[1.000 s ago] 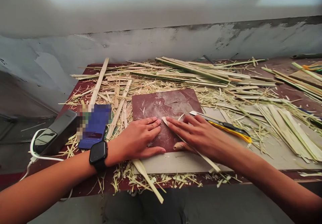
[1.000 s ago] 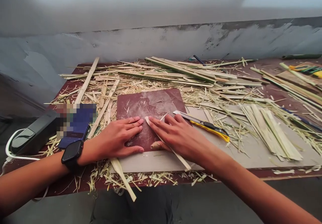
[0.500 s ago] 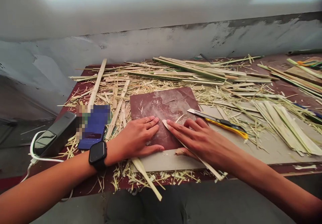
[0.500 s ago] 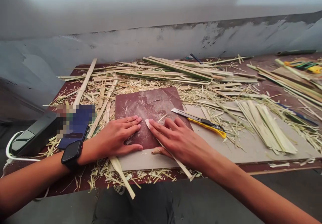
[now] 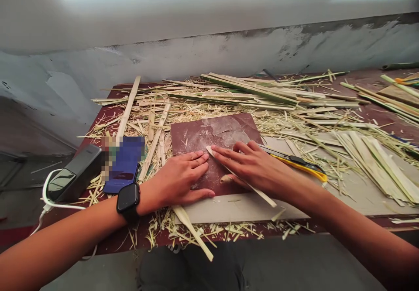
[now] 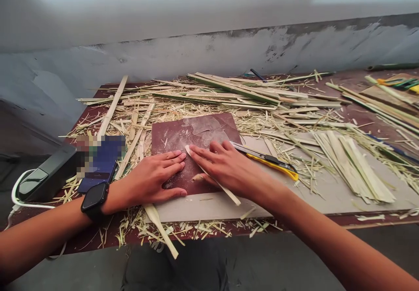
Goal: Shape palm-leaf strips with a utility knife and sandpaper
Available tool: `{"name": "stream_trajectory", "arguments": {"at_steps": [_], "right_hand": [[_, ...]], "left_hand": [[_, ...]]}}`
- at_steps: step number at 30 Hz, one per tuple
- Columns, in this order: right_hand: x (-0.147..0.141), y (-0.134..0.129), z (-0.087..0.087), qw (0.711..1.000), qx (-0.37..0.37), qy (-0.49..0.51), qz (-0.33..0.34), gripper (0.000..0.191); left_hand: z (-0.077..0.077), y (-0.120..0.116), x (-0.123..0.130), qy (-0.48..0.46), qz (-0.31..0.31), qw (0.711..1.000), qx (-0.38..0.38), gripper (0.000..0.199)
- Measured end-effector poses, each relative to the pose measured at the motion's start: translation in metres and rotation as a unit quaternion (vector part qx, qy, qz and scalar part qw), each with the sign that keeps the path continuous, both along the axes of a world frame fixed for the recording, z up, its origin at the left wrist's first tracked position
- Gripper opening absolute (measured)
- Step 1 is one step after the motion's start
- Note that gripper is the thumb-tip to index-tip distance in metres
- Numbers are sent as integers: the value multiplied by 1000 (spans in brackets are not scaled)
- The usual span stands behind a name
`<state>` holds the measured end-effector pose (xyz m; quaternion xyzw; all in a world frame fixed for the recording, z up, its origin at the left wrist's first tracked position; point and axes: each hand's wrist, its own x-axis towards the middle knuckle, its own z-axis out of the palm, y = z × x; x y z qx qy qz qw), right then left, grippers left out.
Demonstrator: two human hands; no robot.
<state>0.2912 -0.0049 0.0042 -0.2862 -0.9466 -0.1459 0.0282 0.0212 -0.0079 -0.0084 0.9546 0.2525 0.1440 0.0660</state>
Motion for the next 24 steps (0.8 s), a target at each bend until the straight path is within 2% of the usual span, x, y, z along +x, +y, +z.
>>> {"name": "stream_trajectory", "arguments": {"at_steps": [3, 6, 9, 15, 18, 21, 24], "right_hand": [[-10, 18, -1, 1000, -6, 0, 5, 57], [-15, 18, -1, 1000, -2, 1, 3, 58], [-11, 3, 0, 1000, -2, 6, -3, 62], [11, -46, 4, 1000, -6, 11, 2, 59], [18, -61, 4, 1000, -5, 0, -9, 58], [16, -58, 3, 1000, 2, -9, -12, 58], [7, -39, 4, 1000, 18, -20, -9, 58]], "left_hand": [[0, 0, 0, 0, 0, 1000, 4, 69], [0, 0, 0, 0, 3, 1000, 10, 69], [1, 0, 1, -4, 4, 1000, 13, 68], [1, 0, 1, -6, 2, 1000, 11, 67], [0, 0, 0, -8, 0, 1000, 6, 64], [0, 0, 0, -11, -4, 1000, 2, 64], [1, 0, 1, -12, -2, 1000, 3, 65]]}}
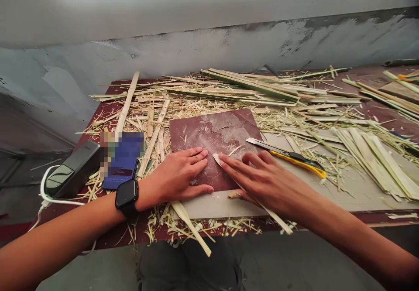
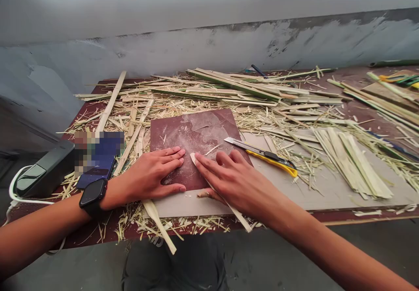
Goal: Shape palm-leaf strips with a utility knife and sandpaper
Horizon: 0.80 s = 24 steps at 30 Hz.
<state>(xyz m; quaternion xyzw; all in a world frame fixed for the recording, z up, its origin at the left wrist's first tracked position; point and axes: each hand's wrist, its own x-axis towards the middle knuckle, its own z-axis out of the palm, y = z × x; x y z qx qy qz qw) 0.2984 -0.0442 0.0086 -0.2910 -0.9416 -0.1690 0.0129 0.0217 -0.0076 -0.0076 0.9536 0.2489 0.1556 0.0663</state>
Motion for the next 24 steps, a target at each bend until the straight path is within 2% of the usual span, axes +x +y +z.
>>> {"name": "stream_trajectory", "arguments": {"at_steps": [5, 8, 13, 18, 21, 24], "right_hand": [[-20, 36, 9, 999, 23, -27, 10, 59], [-27, 43, 13, 999, 26, -41, 15, 56], [-25, 24, 18, 997, 49, -62, 14, 54], [-9, -2, 21, 996, 64, -60, 25, 57], [2, -4, 19, 998, 44, -41, 35, 59], [5, 6, 15, 999, 16, -33, 36, 58]], "left_hand": [[2, -1, 1, 6, -1, 1000, 8, 65], [3, -2, 1, 8, 2, 1000, 13, 67], [3, -2, 0, 7, 4, 1000, 14, 67], [2, -1, 0, 8, 0, 1000, 8, 63], [3, -1, -1, 11, 1, 1000, 1, 64], [3, -1, -1, 10, 2, 1000, -5, 64]]}}
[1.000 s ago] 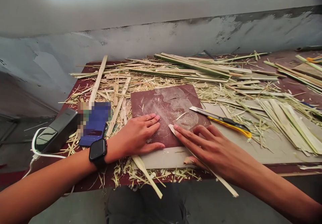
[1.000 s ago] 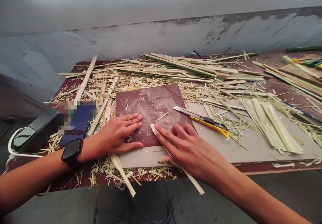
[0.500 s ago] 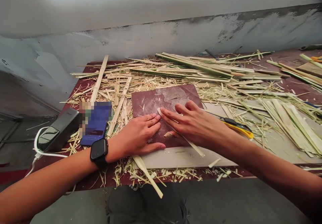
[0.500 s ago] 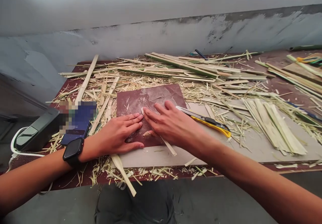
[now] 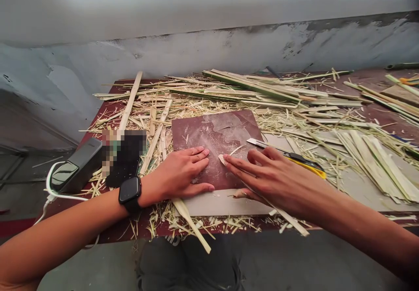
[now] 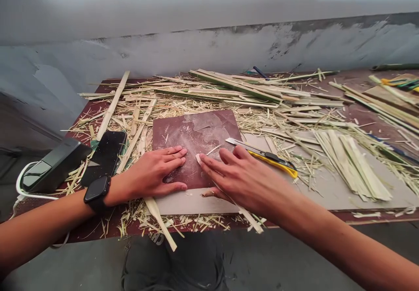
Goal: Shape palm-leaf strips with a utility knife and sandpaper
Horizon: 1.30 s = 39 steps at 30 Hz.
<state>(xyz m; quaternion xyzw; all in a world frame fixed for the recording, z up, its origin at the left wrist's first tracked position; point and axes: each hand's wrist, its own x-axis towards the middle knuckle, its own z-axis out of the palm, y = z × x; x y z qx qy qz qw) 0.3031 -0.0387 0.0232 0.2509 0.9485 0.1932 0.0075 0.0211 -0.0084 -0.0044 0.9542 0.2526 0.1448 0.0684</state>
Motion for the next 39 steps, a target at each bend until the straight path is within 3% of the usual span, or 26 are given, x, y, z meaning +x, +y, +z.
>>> {"name": "stream_trajectory", "arguments": {"at_steps": [6, 10, 13, 23, 27, 35, 39], "right_hand": [[-20, 38, -7, 1000, 14, -7, 2, 58], [-30, 53, -9, 1000, -16, 9, 4, 53], [-29, 47, -10, 999, -23, 24, -5, 55], [-4, -17, -4, 999, -26, 35, -14, 56], [-2, -11, -9, 997, -46, 53, -12, 56], [-25, 30, -18, 998, -35, 38, -36, 56], [-28, 29, -15, 998, -35, 41, -41, 55]], "left_hand": [[0, 0, 1, 4, 0, 1000, 4, 64], [0, 0, 1, 1, 3, 1000, 8, 65], [0, -1, 1, 3, 6, 1000, 8, 65], [0, 0, 1, -3, 5, 1000, -7, 62], [-1, 0, 1, -4, 4, 1000, -6, 64], [0, -1, 1, -6, 2, 1000, 11, 67], [-1, -1, 1, -3, 9, 1000, 2, 67]]}}
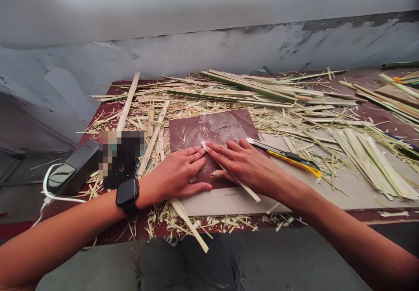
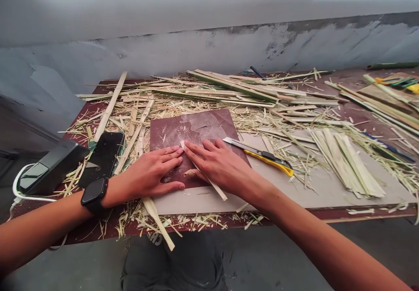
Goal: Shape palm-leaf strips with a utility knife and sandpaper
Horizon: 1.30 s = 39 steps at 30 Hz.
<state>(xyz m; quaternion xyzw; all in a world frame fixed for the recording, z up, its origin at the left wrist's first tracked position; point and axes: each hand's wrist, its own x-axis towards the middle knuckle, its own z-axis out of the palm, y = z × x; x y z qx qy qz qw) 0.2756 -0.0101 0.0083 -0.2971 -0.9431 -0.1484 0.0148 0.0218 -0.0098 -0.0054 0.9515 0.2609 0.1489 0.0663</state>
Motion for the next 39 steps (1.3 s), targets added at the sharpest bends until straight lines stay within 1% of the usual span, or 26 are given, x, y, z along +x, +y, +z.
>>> {"name": "stream_trajectory", "arguments": {"at_steps": [3, 6, 8, 10, 13, 20, 23, 25, 27, 29, 34, 36, 39], "right_hand": [[7, -16, 0, 1000, -13, 19, 7, 57], [15, -40, -4, 999, -19, 37, 3, 58], [18, -54, -7, 999, -12, 46, -10, 57], [18, -62, -9, 998, -6, 48, -26, 57], [14, -57, -11, 998, -7, 46, -36, 57], [2, -3, -9, 998, -48, 37, -27, 51], [-1, 6, -8, 998, -49, 24, -22, 51], [0, 3, -7, 998, -45, 28, -24, 53], [4, -7, -6, 998, -37, 37, -22, 56], [9, -21, -3, 999, -24, 35, -15, 57], [21, -56, 6, 1000, 29, -7, -6, 53], [21, -60, 7, 999, 37, -17, -5, 52], [17, -49, 7, 999, 43, -24, 2, 51]], "left_hand": [[-2, 0, 0, -1, 0, 1000, -2, 65], [-3, 1, 0, -6, -3, 1000, 7, 65], [-4, 1, 0, -9, -5, 1000, 11, 64], [-5, 2, 0, -10, -9, 1000, 13, 64], [-5, 3, -1, -12, -12, 1000, 14, 65], [-2, 1, 0, 1, -8, 1000, 11, 66], [-1, 1, 1, 2, -8, 1000, 16, 65], [-1, 1, 1, 4, -5, 1000, 13, 65], [-1, 1, 1, 4, -4, 1000, 10, 65], [-3, 2, 0, 0, -5, 1000, 9, 65], [-4, 3, 0, -7, -9, 1000, 14, 63], [-3, 3, 0, -8, -12, 1000, 14, 64], [-2, 3, 0, -5, -14, 1000, 13, 64]]}}
